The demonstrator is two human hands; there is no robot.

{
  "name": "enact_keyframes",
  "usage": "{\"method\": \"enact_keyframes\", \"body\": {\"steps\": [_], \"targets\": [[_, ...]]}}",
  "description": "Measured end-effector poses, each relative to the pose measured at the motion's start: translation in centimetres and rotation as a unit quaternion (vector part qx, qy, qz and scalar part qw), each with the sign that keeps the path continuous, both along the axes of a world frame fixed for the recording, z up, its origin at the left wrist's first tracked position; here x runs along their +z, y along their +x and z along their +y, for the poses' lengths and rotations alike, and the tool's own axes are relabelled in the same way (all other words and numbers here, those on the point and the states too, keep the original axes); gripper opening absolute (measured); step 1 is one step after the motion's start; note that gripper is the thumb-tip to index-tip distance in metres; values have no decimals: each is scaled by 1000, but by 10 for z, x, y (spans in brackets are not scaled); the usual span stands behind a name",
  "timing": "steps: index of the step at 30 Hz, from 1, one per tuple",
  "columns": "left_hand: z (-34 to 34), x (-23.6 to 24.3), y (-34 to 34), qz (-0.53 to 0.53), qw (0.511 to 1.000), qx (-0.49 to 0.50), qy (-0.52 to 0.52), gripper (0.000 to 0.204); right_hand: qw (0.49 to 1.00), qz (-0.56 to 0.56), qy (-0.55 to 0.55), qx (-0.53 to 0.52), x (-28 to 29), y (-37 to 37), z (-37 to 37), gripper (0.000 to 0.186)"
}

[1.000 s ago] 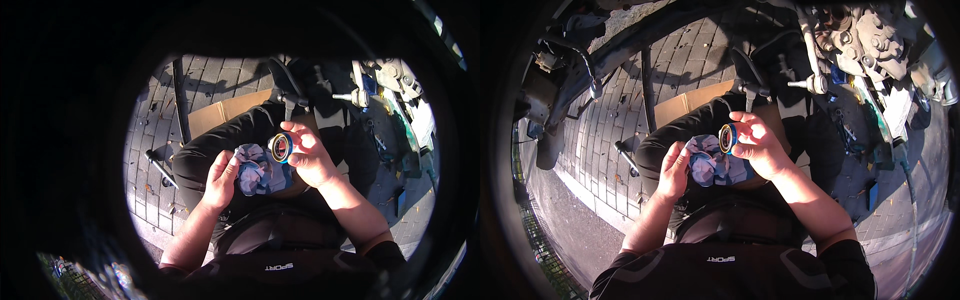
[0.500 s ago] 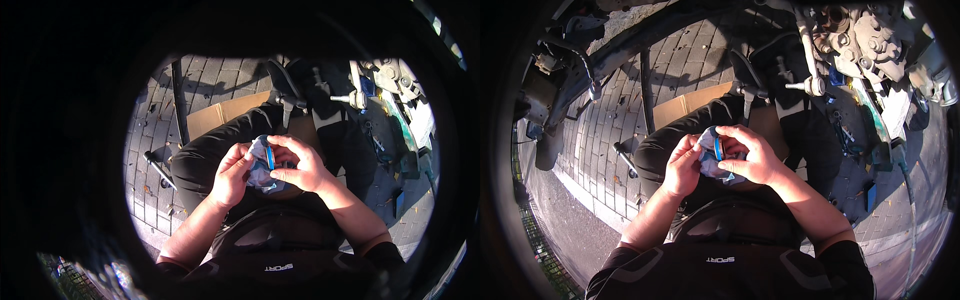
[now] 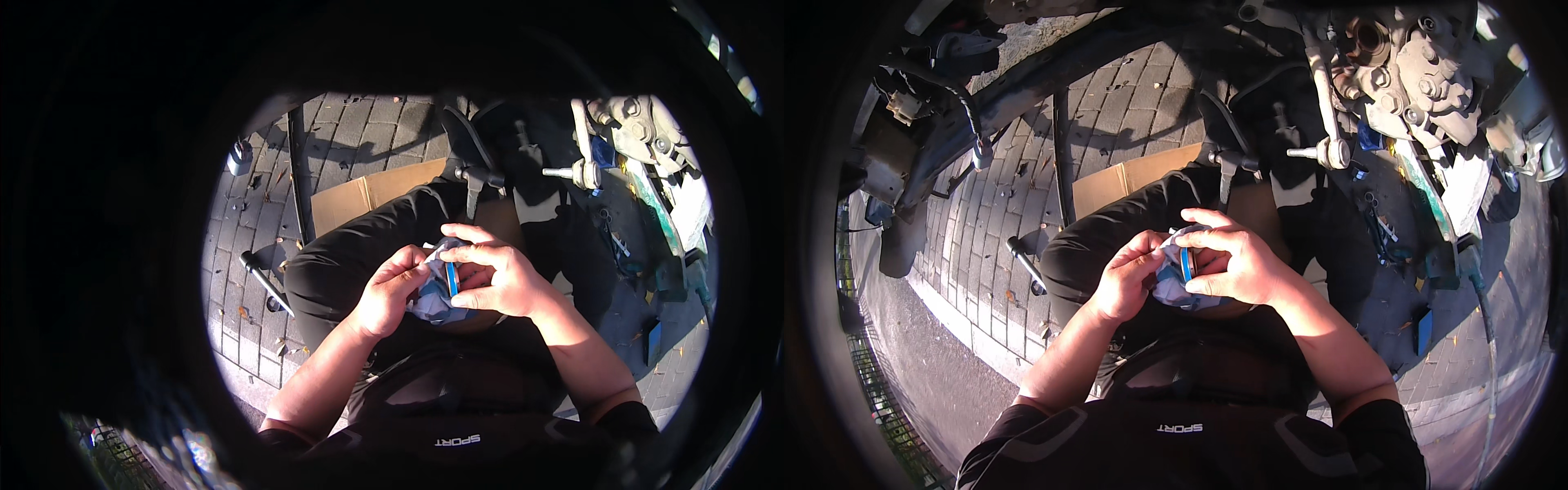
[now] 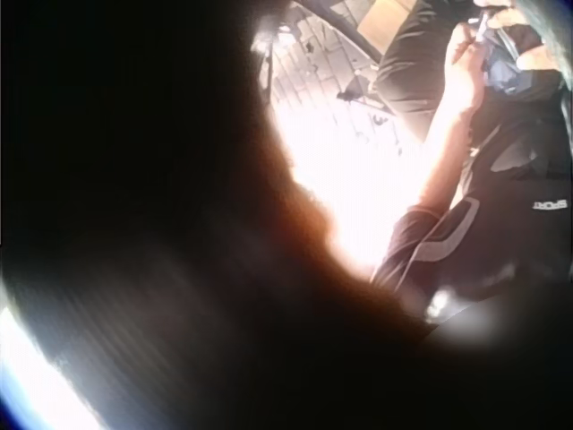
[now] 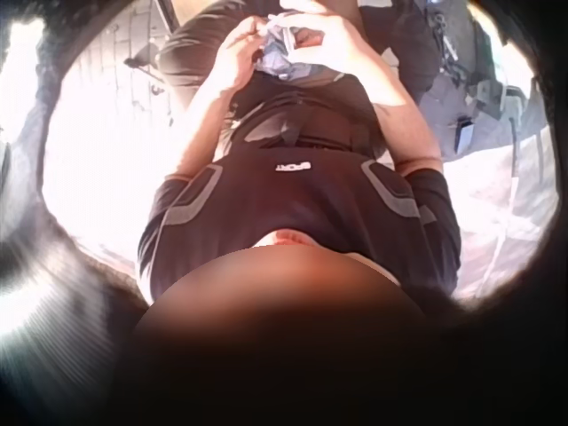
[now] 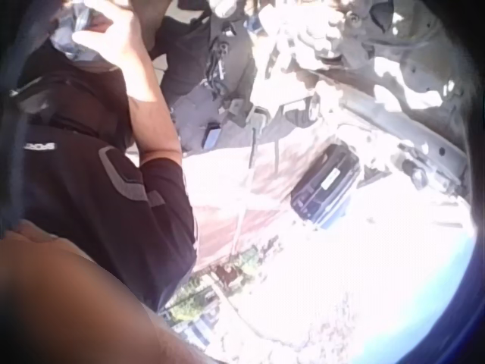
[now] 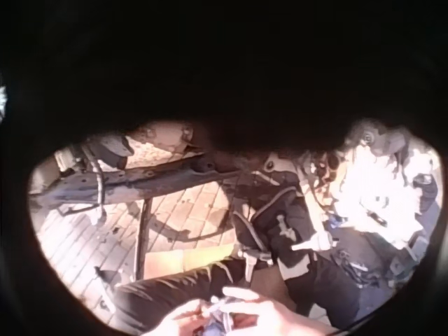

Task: The person removes a bearing from under a vehicle, cleans it with a cloth, and uses a hammer and punch to tap the bearing. The person then wipes the installation area and prepares the bearing for reinstallation.

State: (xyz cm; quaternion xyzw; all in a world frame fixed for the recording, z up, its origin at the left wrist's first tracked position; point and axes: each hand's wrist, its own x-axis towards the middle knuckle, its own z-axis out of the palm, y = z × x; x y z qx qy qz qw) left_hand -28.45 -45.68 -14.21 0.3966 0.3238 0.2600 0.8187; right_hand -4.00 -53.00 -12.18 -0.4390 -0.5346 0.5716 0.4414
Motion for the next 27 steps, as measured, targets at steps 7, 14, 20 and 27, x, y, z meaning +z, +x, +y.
{"method": "enact_keyframes", "body": {"steps": [7, 14, 20, 27], "targets": [[14, 0, -7, 47, 997, -54, 36, 8, 1000, -11, 14, -2, -7, -9, -2, 67], [21, -3, -7, 91, 989, -84, 84, 11, 998, -52, 30, -4, -10, -19, -4, 66], [27, -15, -11, 60, 991, -118, 11, 9, 991, -102, 85, -3, -15, -23, -3, 63], [18, -23, -7, -78, 983, -41, -160, 12, 960, -233, 151, -45, -9, -32, -1, 63]]}}
